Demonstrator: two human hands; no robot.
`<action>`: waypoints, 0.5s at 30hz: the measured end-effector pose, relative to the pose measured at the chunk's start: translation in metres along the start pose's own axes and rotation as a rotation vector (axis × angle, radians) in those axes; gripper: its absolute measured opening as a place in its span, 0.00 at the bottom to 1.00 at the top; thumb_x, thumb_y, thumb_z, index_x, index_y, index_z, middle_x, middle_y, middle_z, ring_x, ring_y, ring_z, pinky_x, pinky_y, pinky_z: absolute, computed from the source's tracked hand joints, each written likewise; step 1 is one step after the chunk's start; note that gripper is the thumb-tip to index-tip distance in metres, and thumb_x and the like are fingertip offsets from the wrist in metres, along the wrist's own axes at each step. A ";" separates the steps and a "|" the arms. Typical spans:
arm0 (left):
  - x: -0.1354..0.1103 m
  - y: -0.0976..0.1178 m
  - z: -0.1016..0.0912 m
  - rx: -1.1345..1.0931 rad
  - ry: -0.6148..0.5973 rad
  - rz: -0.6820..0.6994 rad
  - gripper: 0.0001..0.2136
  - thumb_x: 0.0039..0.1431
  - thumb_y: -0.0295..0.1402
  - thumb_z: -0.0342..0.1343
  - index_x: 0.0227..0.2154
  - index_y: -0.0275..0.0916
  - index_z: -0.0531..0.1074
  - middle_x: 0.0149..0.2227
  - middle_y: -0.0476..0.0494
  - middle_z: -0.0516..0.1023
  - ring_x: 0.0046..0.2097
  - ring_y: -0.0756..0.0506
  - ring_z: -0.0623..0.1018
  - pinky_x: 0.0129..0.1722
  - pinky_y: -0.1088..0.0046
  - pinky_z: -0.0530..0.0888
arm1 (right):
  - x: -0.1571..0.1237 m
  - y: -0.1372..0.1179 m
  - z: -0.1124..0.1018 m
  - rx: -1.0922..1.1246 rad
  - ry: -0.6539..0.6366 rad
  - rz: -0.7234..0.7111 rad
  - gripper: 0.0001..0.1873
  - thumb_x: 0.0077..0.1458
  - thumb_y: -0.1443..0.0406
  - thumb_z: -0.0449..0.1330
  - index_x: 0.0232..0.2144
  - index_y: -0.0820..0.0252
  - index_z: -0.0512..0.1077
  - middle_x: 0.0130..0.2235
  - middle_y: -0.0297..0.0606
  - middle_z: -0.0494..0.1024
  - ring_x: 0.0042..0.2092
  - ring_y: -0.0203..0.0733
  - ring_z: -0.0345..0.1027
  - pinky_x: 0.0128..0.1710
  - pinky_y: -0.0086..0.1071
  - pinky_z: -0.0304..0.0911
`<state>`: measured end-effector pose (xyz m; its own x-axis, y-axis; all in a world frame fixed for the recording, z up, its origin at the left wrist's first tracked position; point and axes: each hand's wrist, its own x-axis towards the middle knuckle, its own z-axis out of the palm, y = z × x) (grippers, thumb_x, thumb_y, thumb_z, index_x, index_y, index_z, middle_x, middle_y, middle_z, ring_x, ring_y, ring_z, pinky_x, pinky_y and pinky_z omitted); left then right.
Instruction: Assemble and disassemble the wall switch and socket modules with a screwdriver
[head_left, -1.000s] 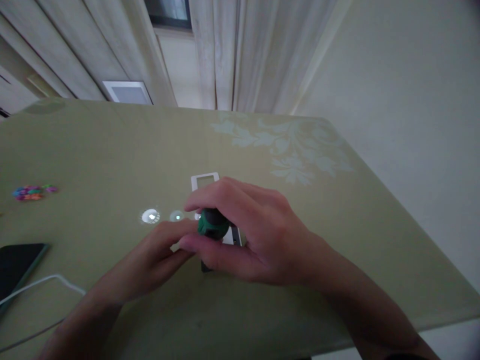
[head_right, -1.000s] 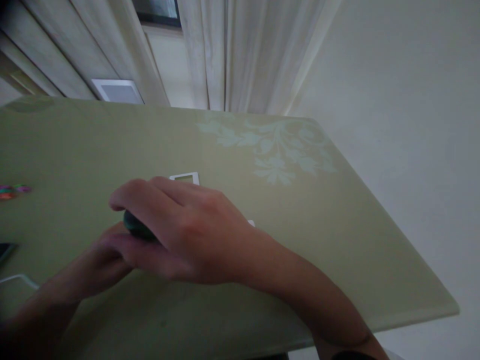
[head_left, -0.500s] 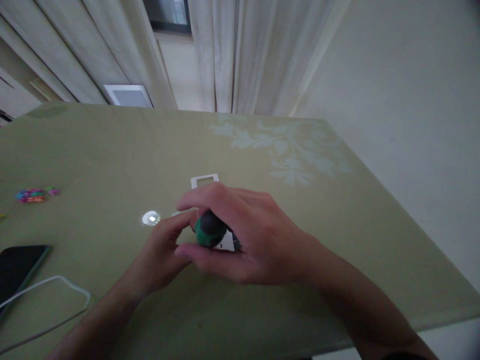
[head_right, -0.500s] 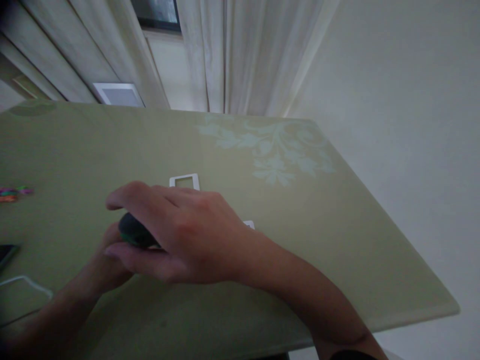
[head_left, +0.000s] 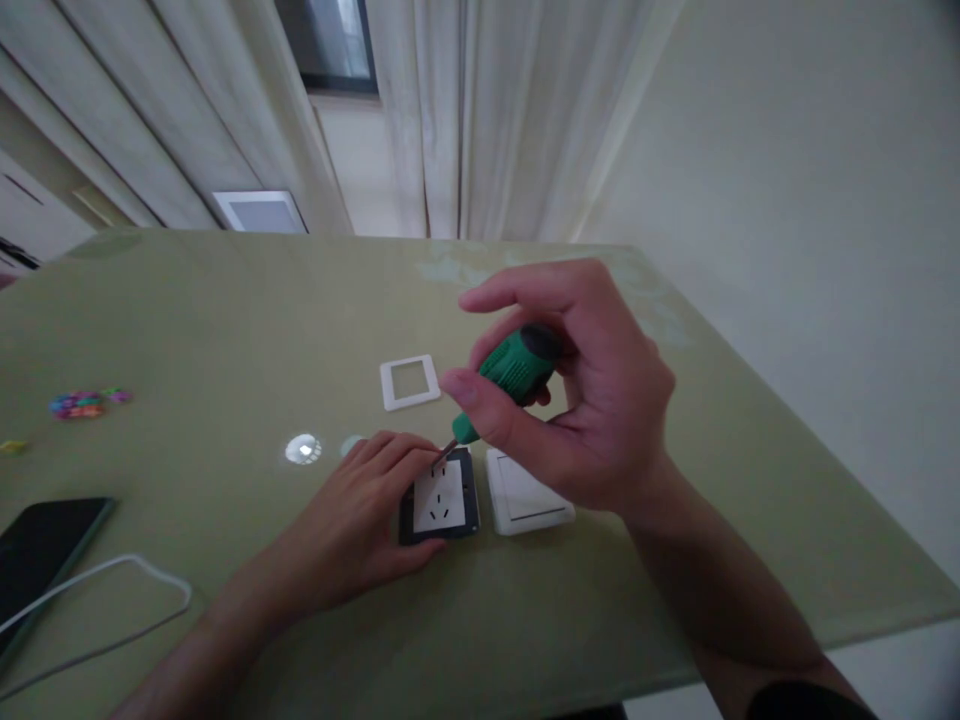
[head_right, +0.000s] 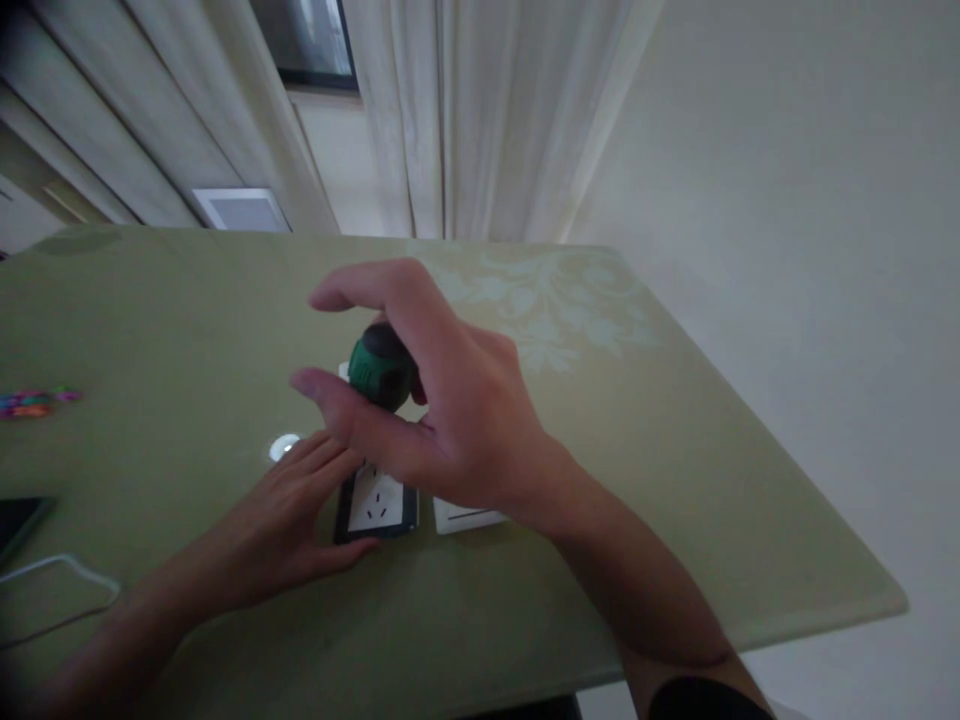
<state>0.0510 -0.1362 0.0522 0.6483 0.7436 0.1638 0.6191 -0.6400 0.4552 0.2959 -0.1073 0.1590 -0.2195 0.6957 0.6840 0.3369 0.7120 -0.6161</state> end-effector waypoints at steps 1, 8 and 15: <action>0.001 0.001 0.001 -0.012 0.003 -0.011 0.32 0.58 0.41 0.73 0.63 0.45 0.69 0.64 0.34 0.77 0.61 0.27 0.76 0.56 0.47 0.77 | -0.001 0.000 0.000 0.001 0.009 -0.008 0.17 0.69 0.58 0.69 0.57 0.49 0.75 0.41 0.32 0.82 0.34 0.38 0.75 0.34 0.33 0.74; 0.001 -0.001 0.000 -0.250 0.049 -0.036 0.33 0.54 0.33 0.73 0.62 0.46 0.67 0.62 0.37 0.73 0.62 0.31 0.73 0.61 0.50 0.75 | -0.003 -0.009 -0.008 0.000 0.117 -0.076 0.17 0.67 0.59 0.70 0.56 0.49 0.75 0.36 0.31 0.81 0.36 0.41 0.78 0.31 0.34 0.72; 0.004 -0.018 -0.004 -0.734 0.213 -0.192 0.31 0.63 0.42 0.68 0.68 0.48 0.72 0.62 0.36 0.78 0.57 0.33 0.78 0.58 0.57 0.75 | -0.002 -0.017 -0.034 -0.030 0.308 -0.085 0.11 0.66 0.60 0.73 0.45 0.53 0.76 0.37 0.30 0.81 0.35 0.37 0.78 0.33 0.32 0.73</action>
<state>0.0405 -0.1211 0.0481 0.4145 0.8969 0.1544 0.2123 -0.2603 0.9419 0.3220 -0.1245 0.1817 0.0382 0.5691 0.8214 0.3566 0.7601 -0.5432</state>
